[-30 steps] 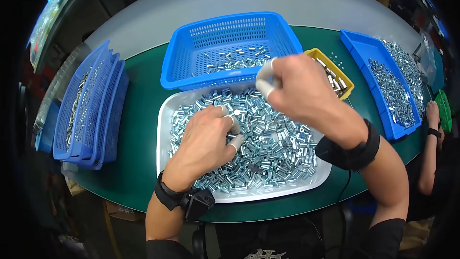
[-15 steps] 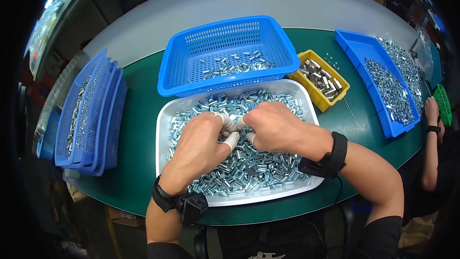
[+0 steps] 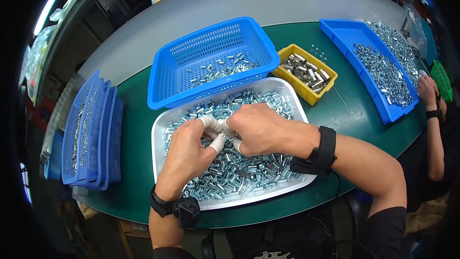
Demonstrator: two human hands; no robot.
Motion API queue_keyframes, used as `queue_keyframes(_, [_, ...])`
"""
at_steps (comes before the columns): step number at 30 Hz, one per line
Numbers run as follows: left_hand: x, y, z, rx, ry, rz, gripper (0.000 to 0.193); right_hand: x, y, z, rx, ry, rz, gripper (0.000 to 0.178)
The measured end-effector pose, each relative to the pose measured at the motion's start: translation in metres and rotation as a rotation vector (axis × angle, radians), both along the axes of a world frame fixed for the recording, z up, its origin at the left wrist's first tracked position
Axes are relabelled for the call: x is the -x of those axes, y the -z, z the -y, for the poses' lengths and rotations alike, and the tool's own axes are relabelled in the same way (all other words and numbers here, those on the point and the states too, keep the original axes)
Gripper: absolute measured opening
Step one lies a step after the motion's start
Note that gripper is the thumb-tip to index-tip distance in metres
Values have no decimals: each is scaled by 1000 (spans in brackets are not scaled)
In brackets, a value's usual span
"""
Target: The person sorts through metal components in a white tray, fits small metal rings onto them, and places the assembled items into a yellow bin. They also occasionally use a thin metal rod to assist in the assembly process.
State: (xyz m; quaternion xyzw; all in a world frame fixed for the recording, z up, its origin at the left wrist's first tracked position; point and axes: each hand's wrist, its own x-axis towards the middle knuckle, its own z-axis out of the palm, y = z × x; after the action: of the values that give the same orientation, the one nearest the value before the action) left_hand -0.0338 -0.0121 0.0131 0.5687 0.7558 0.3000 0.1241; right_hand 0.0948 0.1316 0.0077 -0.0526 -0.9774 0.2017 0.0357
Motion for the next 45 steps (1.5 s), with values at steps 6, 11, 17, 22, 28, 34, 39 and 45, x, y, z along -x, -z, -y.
queue_keyframes(6, [-4, 2, -2, -170, 88, 0, 15, -16, 3, 3, 551, 225, -117, 14])
queue_keyframes(11, [-6, 2, -2, -220, 176, -36, 15, -27, 9, 5, 906, 331, -175, 12])
queue_keyframes(17, [-7, 1, -1, -251, 243, -18, 18, -36, 20, -1, 1066, 302, -106, 16])
queue_keyframes(22, [-7, 0, -2, -220, 260, 0, 20, -39, 22, 1, 1204, 357, -67, 13])
queue_keyframes(28, [-9, 1, -2, -235, 284, 46, 21, -42, 11, 1, 1306, 390, 9, 12])
queue_keyframes(34, [-10, 1, 0, -219, 304, 59, 21, -47, 18, 1, 1402, 381, -97, 14])
queue_keyframes(39, [-12, 1, 0, -214, 306, 30, 21, -52, 12, 1, 1376, 389, -116, 15])
queue_keyframes(45, [-11, 0, -4, -257, 347, 114, 20, -55, 10, -1, 1486, 406, -81, 14])
